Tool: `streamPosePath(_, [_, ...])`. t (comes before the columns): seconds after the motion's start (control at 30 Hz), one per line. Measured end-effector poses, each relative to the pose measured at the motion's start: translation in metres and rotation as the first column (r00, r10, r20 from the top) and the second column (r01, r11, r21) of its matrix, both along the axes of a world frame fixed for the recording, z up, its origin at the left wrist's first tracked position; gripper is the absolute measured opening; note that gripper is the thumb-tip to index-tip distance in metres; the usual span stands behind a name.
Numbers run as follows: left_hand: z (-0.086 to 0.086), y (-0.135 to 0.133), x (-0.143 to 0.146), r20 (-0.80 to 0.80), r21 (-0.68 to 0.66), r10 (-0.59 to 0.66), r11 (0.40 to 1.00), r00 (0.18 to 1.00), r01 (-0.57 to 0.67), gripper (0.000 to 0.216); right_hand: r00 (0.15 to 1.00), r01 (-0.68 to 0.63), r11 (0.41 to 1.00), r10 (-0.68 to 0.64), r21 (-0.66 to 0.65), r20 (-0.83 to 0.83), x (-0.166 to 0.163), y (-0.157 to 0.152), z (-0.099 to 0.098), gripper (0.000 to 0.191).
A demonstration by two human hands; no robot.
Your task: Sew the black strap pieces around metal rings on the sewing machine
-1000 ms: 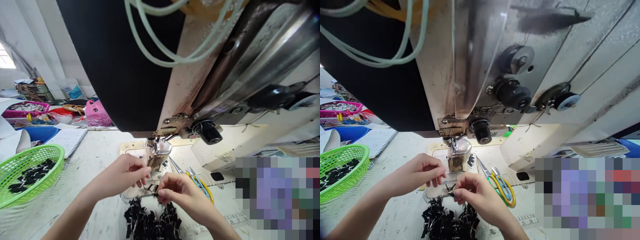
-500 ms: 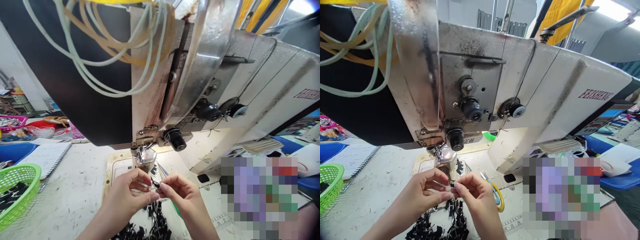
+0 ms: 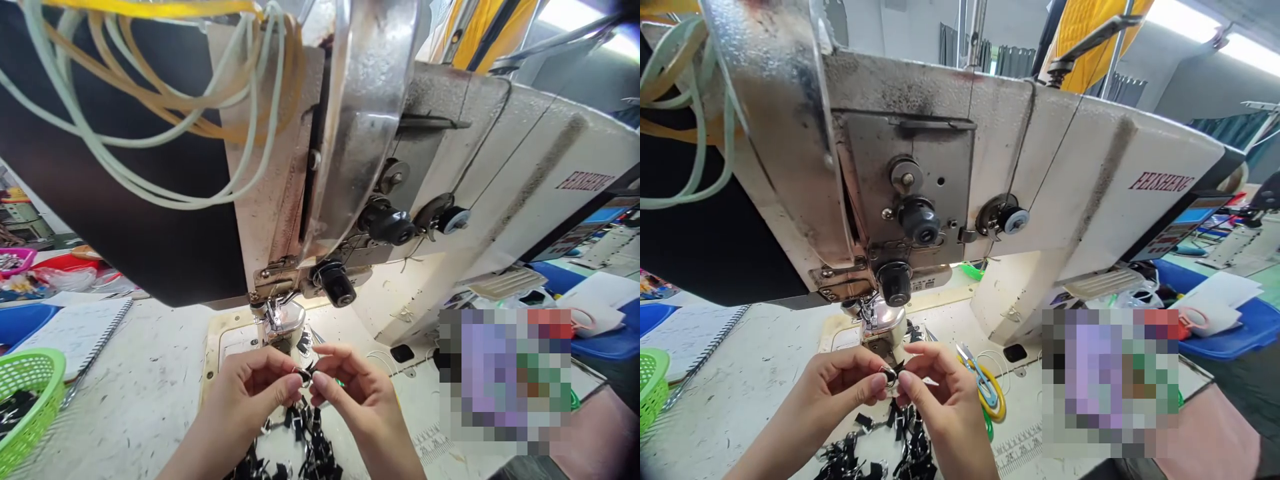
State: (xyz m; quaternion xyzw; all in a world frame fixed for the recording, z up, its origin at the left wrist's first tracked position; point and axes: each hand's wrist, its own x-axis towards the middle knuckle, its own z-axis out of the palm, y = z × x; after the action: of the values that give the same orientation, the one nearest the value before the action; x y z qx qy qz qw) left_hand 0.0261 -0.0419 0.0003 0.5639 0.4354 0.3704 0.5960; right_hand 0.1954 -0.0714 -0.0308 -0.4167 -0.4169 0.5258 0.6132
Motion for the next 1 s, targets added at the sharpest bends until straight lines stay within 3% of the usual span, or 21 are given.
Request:
streamPosePath(0.07, [0.001,0.001,-0.001,0.031,-0.028,-0.007,1.000,0.999,0.008,0.016,1.000,-0.012,1.000,0.012,-0.004,0.011,0.002,-0.001,0.002,0.034])
streamPosePath(0.2, [-0.001,0.003,0.000,0.079,-0.063,-0.010,0.998,0.997,0.015,0.023,0.984,-0.158,0.987,0.160,-0.032,0.072,0.005,-0.002,0.002,0.027])
streamPosePath(0.43, [-0.011,0.005,-0.001,0.099,-0.066,-0.017,0.998,0.995,0.024,0.026,0.985,-0.095,0.994,0.102,-0.059,0.138,0.001,-0.002,0.006,0.029])
streamPosePath(0.7, [-0.002,0.004,-0.004,0.062,-0.009,-0.041,0.999,0.997,0.041,0.021,0.975,-0.205,0.974,0.212,-0.093,0.071,0.004,0.008,0.008,0.035])
streamPosePath(1.0, [0.001,0.005,-0.007,0.076,0.000,0.002,1.000,0.997,-0.002,0.020,0.980,-0.200,0.975,0.199,-0.102,-0.014,-0.002,0.012,0.014,0.034])
